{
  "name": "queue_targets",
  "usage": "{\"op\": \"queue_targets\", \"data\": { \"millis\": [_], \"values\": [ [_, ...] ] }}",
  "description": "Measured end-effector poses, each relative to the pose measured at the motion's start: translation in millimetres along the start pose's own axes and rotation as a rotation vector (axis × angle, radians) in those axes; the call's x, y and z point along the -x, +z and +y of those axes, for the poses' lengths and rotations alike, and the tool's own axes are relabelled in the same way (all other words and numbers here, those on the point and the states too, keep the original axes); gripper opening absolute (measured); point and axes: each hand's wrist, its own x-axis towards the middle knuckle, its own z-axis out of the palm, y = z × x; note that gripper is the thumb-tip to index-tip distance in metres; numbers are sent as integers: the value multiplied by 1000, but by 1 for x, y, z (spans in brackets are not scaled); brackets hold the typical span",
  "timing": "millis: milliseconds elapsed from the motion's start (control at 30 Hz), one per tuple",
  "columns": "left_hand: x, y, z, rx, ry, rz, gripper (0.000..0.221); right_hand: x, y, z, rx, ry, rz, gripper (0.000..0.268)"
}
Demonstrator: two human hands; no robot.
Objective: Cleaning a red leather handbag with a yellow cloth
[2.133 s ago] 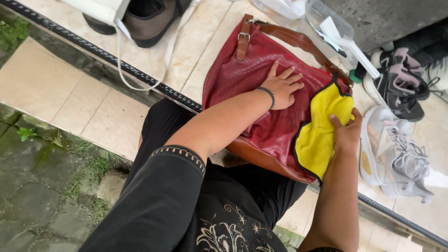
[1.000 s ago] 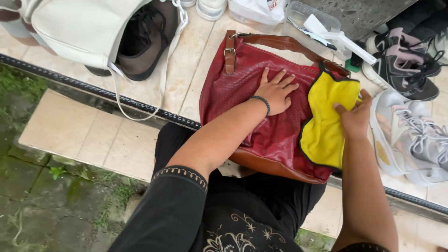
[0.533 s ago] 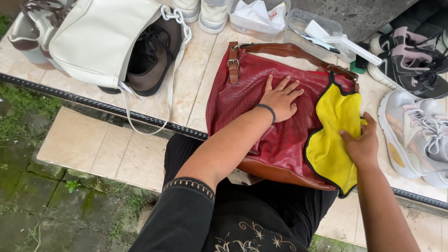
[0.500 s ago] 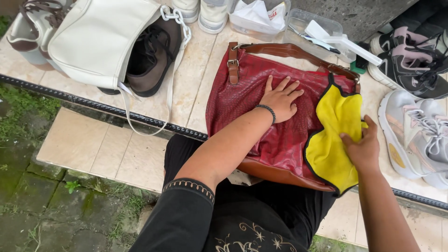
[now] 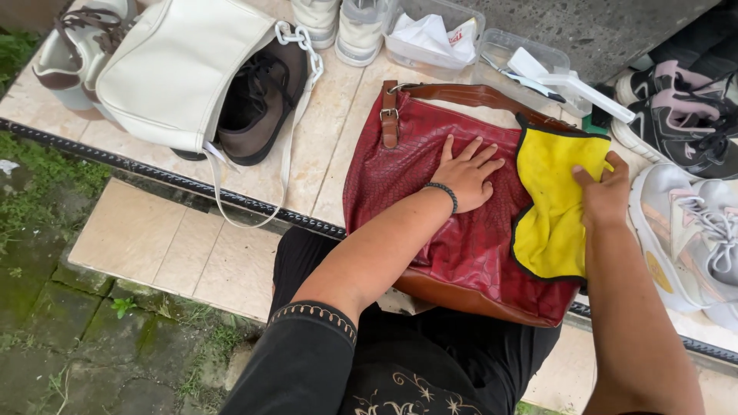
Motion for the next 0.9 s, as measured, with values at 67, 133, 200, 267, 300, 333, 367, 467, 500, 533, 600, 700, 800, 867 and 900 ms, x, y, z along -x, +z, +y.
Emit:
{"op": "queue_targets", "data": {
  "millis": [67, 133, 200, 267, 300, 333, 367, 467, 500, 533, 600, 700, 800, 867, 900],
  "values": [
    [1, -3, 0, -4, -1, -8, 63, -9, 0, 12, -15, -4, 4, 62],
    [2, -3, 2, -6, -3, -13, 63, -11, -5, 15, -27, -10, 9, 64],
    [3, -5, 1, 8, -2, -10, 63, -8, -10, 6, 7, 110, 1, 71],
    [3, -3, 1, 3, -1, -6, 63, -20, -12, 10, -63, 114, 8, 71],
    [2, -2, 1, -1, 3, -3, 62, -27, -13, 12, -132, 118, 18, 71],
    [2, -3, 0, -2, 2, -3, 62, -29, -9, 7, -133, 117, 17, 71],
    [1, -2, 0, -6, 1, -5, 63, -30, -7, 2, -166, 145, 32, 62],
    [0, -1, 0, -10, -2, 1, 63, -34, -1, 0, -146, 183, 56, 52],
    [0, 0, 1, -6, -4, 7, 62, -36, 0, 1, -91, 194, 64, 50],
    [1, -2, 2, -5, -3, 7, 62, -41, -3, 9, -90, 193, 65, 50],
    [4, -8, 2, 1, -9, -40, 63, -54, -1, 22, -116, 144, 53, 47],
    [2, -5, 2, 0, -4, -17, 62, -30, -12, -7, 343, 198, 25, 58],
    [1, -1, 0, -10, 1, -2, 62, -27, -7, -4, 256, 64, 84, 55],
    [3, -1, 2, 1, -3, -15, 63, -13, 0, -14, 275, 87, 85, 50],
    [1, -4, 1, 1, -3, -14, 63, -8, 5, -23, 283, 96, 92, 46]
  ]
}}
